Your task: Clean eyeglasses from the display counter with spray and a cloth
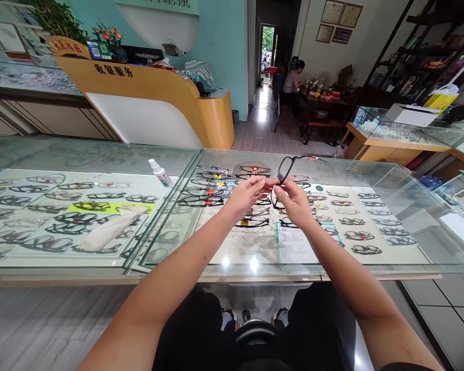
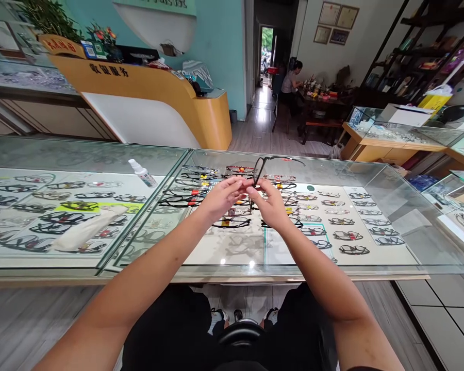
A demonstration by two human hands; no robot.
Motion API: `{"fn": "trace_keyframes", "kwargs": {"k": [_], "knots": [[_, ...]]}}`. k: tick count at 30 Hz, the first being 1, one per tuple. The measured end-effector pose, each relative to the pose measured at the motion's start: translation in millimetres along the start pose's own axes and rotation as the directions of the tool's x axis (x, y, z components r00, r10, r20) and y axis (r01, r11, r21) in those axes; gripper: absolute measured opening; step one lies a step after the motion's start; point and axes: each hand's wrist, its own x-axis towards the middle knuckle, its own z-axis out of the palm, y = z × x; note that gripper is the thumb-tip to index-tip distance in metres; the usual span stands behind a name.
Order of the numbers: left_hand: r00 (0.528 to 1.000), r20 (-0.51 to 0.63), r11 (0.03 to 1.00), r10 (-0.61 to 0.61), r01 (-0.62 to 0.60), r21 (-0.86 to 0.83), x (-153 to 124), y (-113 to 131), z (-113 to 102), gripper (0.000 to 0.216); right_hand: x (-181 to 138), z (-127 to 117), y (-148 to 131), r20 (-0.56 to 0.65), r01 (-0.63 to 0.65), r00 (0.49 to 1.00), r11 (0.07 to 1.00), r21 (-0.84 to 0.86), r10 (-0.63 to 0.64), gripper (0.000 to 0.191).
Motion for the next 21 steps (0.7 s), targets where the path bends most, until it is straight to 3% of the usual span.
{"fn": "trace_keyframes", "kwargs": {"k": [3,6,13,21], "knots": [[0.994,0.036,0.980,-0.102,0.107,-0.170,1,-1,-1,0.035,-1,1,-1,0.032,0.015,0.999,0.995,0.101,-0.018,0.037],[0.987,0.103,0.952,-0.126,0.150,-0.266,-1,1,0,0.035,-3,1,-4,0.047,0.058,0.997,0.993,0.099,-0.063,0.033],[0.971,0.209,0.932,-0.113,0.177,-0.317,-4,5,3,0.029,-6,1,-10,0.078,0.093,0.992,0.992,0.089,-0.100,0.031],[0.962,0.259,0.918,-0.083,0.175,-0.357,-3,2,0,0.038,-7,1,-14,0.117,0.074,0.989,0.991,0.113,-0.087,0.032]]}}
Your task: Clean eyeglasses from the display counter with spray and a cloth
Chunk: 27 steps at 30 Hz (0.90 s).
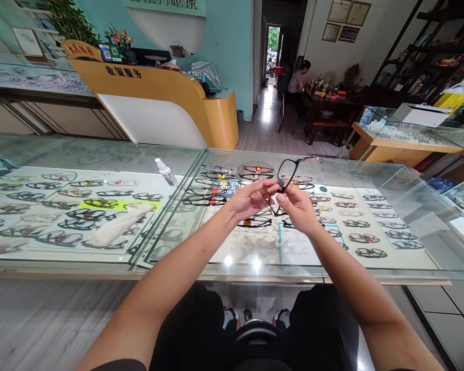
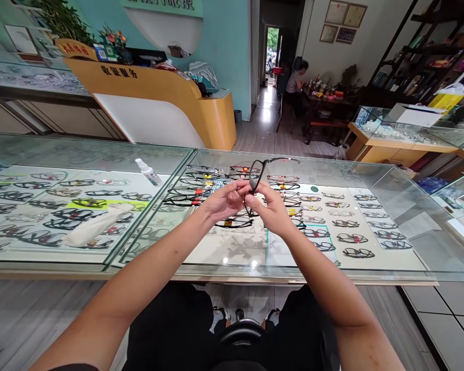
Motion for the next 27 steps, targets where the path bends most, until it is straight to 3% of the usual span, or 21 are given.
{"fn": "trace_keyframes", "kwargs": {"k": [7,15,18,20,22,23,25,27], "knots": [[0.999,0.044,1.000,-0.015,0.015,0.004,-1,1,2,0.044,0,0,-4,0.034,0.008,0.999,0.999,0.049,-0.010,0.027],[1.000,-0.013,0.996,0.028,-0.027,0.088,0,1,6,0.039,0,2,-7,0.047,-0.014,0.999,0.998,0.056,0.012,0.030],[0.983,-0.085,0.963,0.163,-0.140,0.230,-2,13,11,0.022,1,-1,-9,-0.050,-0.039,0.998,0.997,0.067,0.042,0.036],[0.936,-0.117,0.899,0.332,-0.276,0.339,-2,30,8,0.012,2,-6,-8,-0.148,-0.050,0.987,0.998,0.045,0.056,0.038],[0.816,-0.174,0.778,0.551,-0.427,0.460,-3,54,-3,0.020,2,-10,-5,-0.203,-0.088,0.975,0.996,0.027,0.092,0.038],[0.717,-0.208,0.686,0.665,-0.478,0.548,-4,67,-11,0.025,2,-11,-3,-0.208,-0.101,0.973,0.995,0.023,0.103,0.039],[0.475,-0.253,0.483,0.843,-0.461,0.745,-9,91,-30,0.029,2,-13,0,-0.193,-0.126,0.974,0.992,-0.012,0.121,0.040],[0.210,-0.286,0.339,0.935,-0.287,0.896,-15,111,-49,0.031,2,-12,1,-0.175,-0.140,0.976,0.989,-0.049,0.129,0.042]]}}
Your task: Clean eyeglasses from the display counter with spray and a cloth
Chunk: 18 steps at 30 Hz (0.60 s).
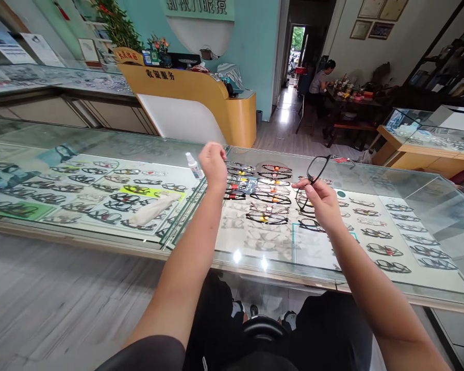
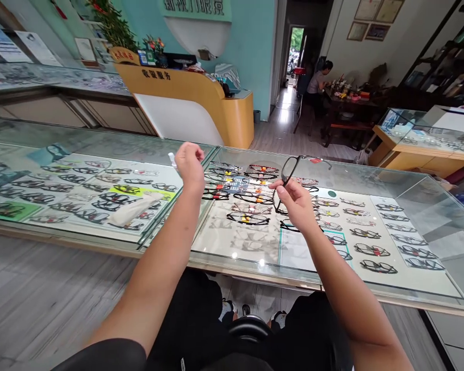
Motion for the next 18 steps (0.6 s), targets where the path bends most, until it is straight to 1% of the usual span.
{"fn": "trace_keyframes", "kwargs": {"k": [1,2,3,4,6,8,11,14,18], "knots": [[0.991,-0.125,0.990,0.045,-0.028,0.137,9,-4,-7,0.028,0,1,0,0.002,-0.002,1.000,1.000,-0.011,0.002,0.043],[0.969,-0.234,0.966,0.080,-0.017,0.259,16,-8,-14,0.021,0,1,0,-0.002,-0.001,1.000,1.000,-0.013,0.001,0.044],[0.942,-0.322,0.935,0.094,0.028,0.353,22,-12,-20,0.012,0,2,0,-0.012,0.003,1.000,1.000,-0.010,-0.003,0.044],[0.919,-0.385,0.904,0.085,0.091,0.418,27,-16,-26,0.012,0,2,0,-0.025,0.006,1.000,1.000,-0.009,-0.006,0.043],[0.893,-0.450,0.851,0.004,0.234,0.471,34,-27,-35,0.033,1,1,0,-0.048,0.008,0.999,1.000,-0.020,-0.009,0.042],[0.883,-0.456,0.808,-0.109,0.346,0.478,41,-40,-42,0.047,2,-1,2,-0.056,0.000,0.998,0.999,-0.033,-0.002,0.042],[0.875,-0.425,0.767,-0.231,0.433,0.473,48,-61,-51,0.051,4,-2,5,-0.046,-0.014,0.999,0.999,-0.037,0.012,0.044],[0.882,-0.392,0.748,-0.262,0.442,0.495,53,-77,-56,0.047,4,-3,6,-0.047,-0.011,0.999,0.999,-0.047,0.009,0.043],[0.877,-0.378,0.721,-0.296,0.464,0.514,53,-88,-61,0.044,4,-3,5,-0.045,0.000,0.999,0.998,-0.056,-0.003,0.042]]}}
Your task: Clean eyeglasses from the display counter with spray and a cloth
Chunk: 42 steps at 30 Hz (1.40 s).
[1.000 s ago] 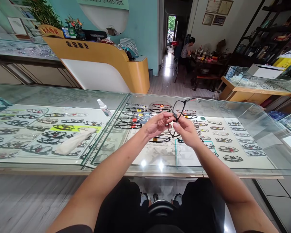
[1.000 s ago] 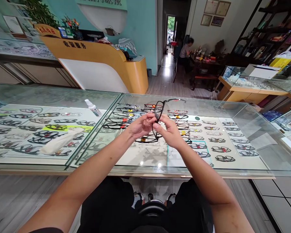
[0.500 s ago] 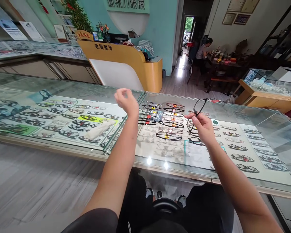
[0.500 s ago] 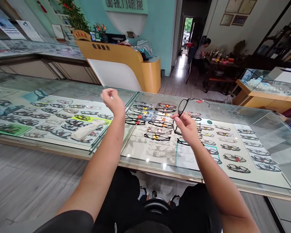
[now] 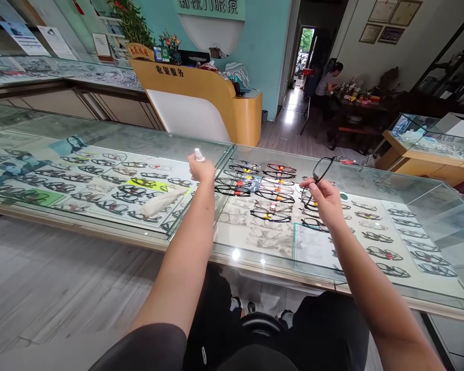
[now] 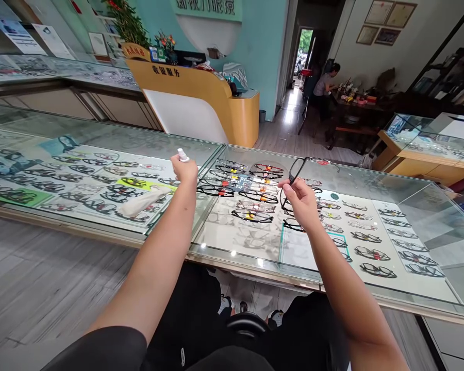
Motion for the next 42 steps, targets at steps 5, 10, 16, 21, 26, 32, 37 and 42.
{"fn": "trace_keyframes", "kwargs": {"k": [5,10,16,21,26,32,37,42], "knots": [[1.000,0.013,1.000,0.009,-0.009,-0.011,0,-3,-1,0.029,1,-3,3,0.023,0.028,0.999,0.999,-0.033,-0.027,0.042],[0.972,0.069,0.932,0.225,-0.194,-0.306,-21,19,1,0.027,2,-5,7,0.033,0.034,0.999,0.999,0.022,-0.035,0.042],[0.709,0.614,0.630,0.348,0.309,-0.713,-95,60,-7,0.030,2,-5,2,0.016,0.026,1.000,1.000,-0.003,-0.026,0.043],[0.348,0.863,0.647,0.367,0.571,-0.505,-139,74,-29,0.073,2,-3,5,0.016,0.026,1.000,1.000,-0.002,-0.026,0.045],[0.183,0.921,0.657,0.345,0.653,-0.376,-152,76,-34,0.086,1,-2,10,0.032,0.034,0.999,0.999,0.020,-0.035,0.044],[0.075,0.934,0.655,0.349,0.694,-0.300,-156,77,-34,0.087,-1,-1,4,0.046,0.038,0.998,0.998,0.050,-0.041,0.044],[0.141,0.914,0.698,0.380,0.605,-0.383,-166,75,-30,0.087,-2,2,1,0.091,0.041,0.995,0.997,0.070,-0.047,0.046],[0.240,0.844,0.777,0.479,0.330,-0.535,-183,63,-17,0.085,-6,10,-2,0.164,0.019,0.986,0.995,0.094,-0.035,0.045]]}}
